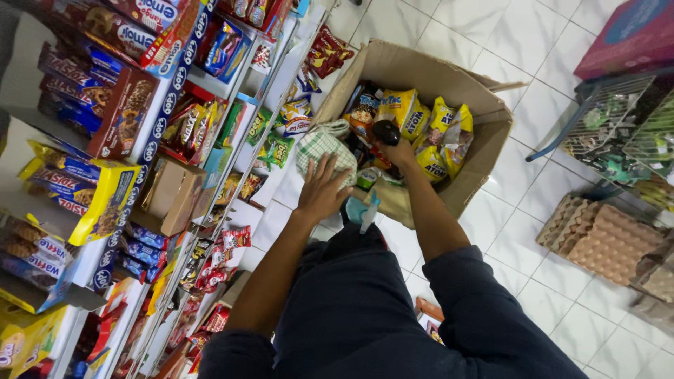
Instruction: The person uses a handheld barcode scanner to scan various bags of snacks, taking them one at a time from a shelf and placing them into a cardboard box on the floor.
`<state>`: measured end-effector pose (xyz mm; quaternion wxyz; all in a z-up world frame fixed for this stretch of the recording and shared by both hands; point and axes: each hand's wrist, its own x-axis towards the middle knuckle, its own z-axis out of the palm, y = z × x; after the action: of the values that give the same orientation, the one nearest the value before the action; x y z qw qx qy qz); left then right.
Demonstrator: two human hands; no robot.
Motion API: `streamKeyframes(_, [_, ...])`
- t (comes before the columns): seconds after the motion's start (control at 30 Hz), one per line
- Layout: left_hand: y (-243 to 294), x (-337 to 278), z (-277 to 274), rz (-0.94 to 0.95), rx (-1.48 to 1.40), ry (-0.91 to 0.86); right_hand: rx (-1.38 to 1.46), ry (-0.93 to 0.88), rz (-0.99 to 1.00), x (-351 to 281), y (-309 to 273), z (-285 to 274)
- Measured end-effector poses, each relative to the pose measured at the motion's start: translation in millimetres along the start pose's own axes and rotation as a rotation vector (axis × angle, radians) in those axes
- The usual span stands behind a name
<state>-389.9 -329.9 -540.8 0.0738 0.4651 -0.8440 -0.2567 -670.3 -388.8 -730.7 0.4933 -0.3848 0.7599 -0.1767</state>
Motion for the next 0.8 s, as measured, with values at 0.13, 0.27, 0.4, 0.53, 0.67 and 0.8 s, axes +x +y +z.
streamKeyframes(0.13, [-6, -2, 3, -0.018, -0.008, -0.01, 0.037, 0.113, -0.061, -10, -4, 2])
streamKeyframes(0.27, [-6, -5, 6, -0.058, -0.057, 0.006, 0.288, 0.12, -0.115, -33, -23, -11])
streamKeyframes(0.4, [-9, 6, 5, -0.128, -0.226, 0.119, 0.662, 0.042, -0.161, -81, -60, -42])
streamKeyframes(0.53, [4, 9, -16, -0.354, -0.554, 0.174, 0.923, -0.202, -0.245, -163, -117, -78])
streamKeyframes(0.67, [17, 9, -67, -0.137, -0.708, 0.465, 0.973, -0.466, -0.347, -214, -168, -100])
streamKeyframes(0.8, [28, 1, -101, 0.069, -0.546, 0.594, 0.923, -0.662, -0.423, -238, -203, -106])
